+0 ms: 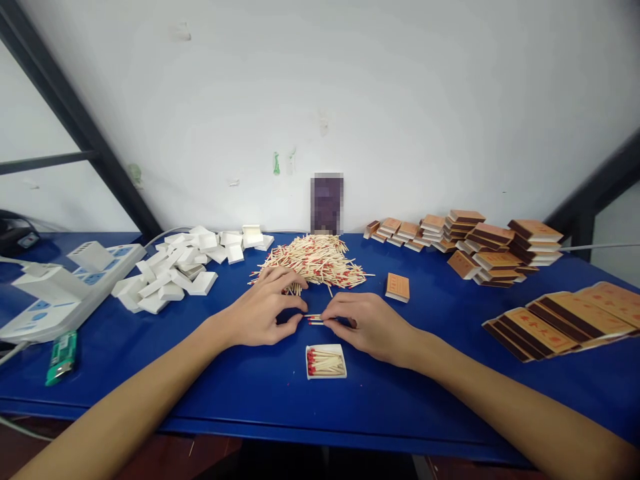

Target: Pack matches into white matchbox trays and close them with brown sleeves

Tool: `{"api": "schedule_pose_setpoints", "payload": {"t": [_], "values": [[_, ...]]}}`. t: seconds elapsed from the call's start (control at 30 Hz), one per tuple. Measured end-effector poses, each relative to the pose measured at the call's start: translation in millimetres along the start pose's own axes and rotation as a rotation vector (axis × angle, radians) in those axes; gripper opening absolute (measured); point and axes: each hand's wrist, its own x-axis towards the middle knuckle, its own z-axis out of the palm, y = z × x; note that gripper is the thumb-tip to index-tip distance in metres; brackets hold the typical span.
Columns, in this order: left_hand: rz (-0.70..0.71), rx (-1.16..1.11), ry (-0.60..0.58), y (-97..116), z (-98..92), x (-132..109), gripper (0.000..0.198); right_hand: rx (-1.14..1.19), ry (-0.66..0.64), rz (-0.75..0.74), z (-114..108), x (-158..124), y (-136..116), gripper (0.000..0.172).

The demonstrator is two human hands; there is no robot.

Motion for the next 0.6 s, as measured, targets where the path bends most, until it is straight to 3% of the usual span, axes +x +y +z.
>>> {"api": "schedule_pose_setpoints", "payload": {"t": [0.23, 0.37, 0.6], "values": [[0.01, -0.008, -0.045, 4.1, 1.3, 0.9, 0.023, -0.024, 0.04, 0.052, -1.6, -1.9, 0.4, 0.017], [0.01, -0.018, -0.059, 7.0, 1.7, 0.9, 0.025, -0.041, -0.024, 0.115, -4.4, -2.8, -1.7, 0.023], [0.014, -0.018, -0.05, 7.0, 2.8, 0.6, 0.026, -0.007, -0.07, 0.107, -0.3, -1.4, -0.5, 0.007]]}}
